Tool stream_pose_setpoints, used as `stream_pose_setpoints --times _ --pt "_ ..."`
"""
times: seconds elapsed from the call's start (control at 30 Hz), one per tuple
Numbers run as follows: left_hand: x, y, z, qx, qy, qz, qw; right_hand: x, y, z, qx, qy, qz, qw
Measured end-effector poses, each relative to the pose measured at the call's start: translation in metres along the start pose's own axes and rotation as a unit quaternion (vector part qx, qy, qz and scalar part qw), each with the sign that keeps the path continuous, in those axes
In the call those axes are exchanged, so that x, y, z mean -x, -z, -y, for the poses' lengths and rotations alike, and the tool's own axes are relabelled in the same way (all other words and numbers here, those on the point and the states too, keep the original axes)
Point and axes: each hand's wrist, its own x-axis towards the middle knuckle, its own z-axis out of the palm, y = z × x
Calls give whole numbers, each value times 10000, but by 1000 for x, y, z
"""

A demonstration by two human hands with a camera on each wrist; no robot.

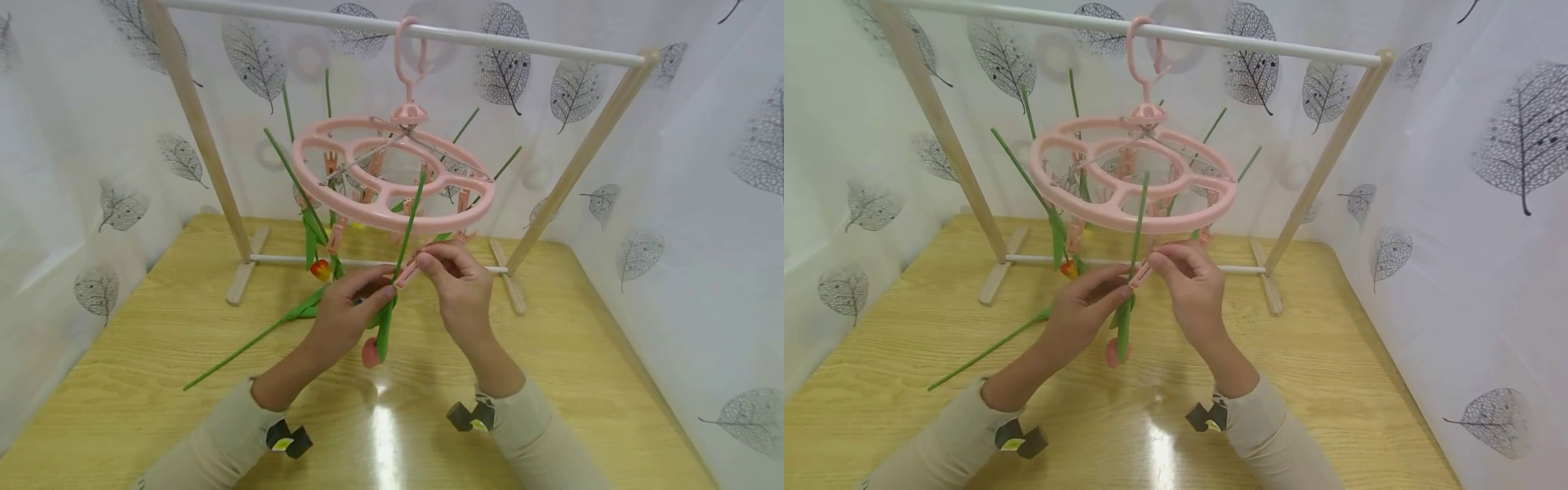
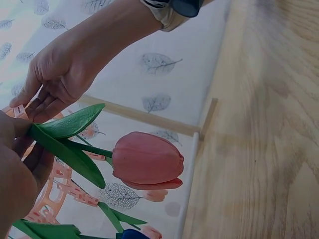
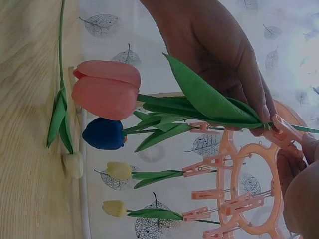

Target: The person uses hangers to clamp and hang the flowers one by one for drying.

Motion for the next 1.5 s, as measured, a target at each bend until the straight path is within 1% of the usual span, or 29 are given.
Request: stream_pose_setpoints --times 0.2,0.43,0.6,0.7,0.8,0.9,1.03,1.2,1.37,1.5 --pt "1 0 0 -11 -66 -27 10000 1 -1 -1 27 155 107 9998" --pt "1 0 2 204 -464 22 9987 1 0 -1 156 191 166 9996" --pt "1 0 4 91 -658 2 9978 0 1 -1 122 252 259 9993" --pt "1 -1 4 30 -718 -30 9974 0 2 -1 130 243 269 9993" --pt "1 -1 3 98 -647 -31 9979 -1 3 0 220 140 302 9992" --pt "0 -1 3 179 -432 -40 9989 -1 5 -2 168 -50 412 9990" --pt "-1 -1 4 161 -150 -45 9997 -2 6 -4 79 -261 535 9982" --pt "-2 0 4 255 75 28 9996 -1 7 -5 119 -385 473 9981" --pt "-2 0 5 338 131 27 9993 -2 7 -5 -12 -420 488 9979" --pt "-3 0 6 268 133 -11 9996 -2 7 -5 82 -408 473 9980"
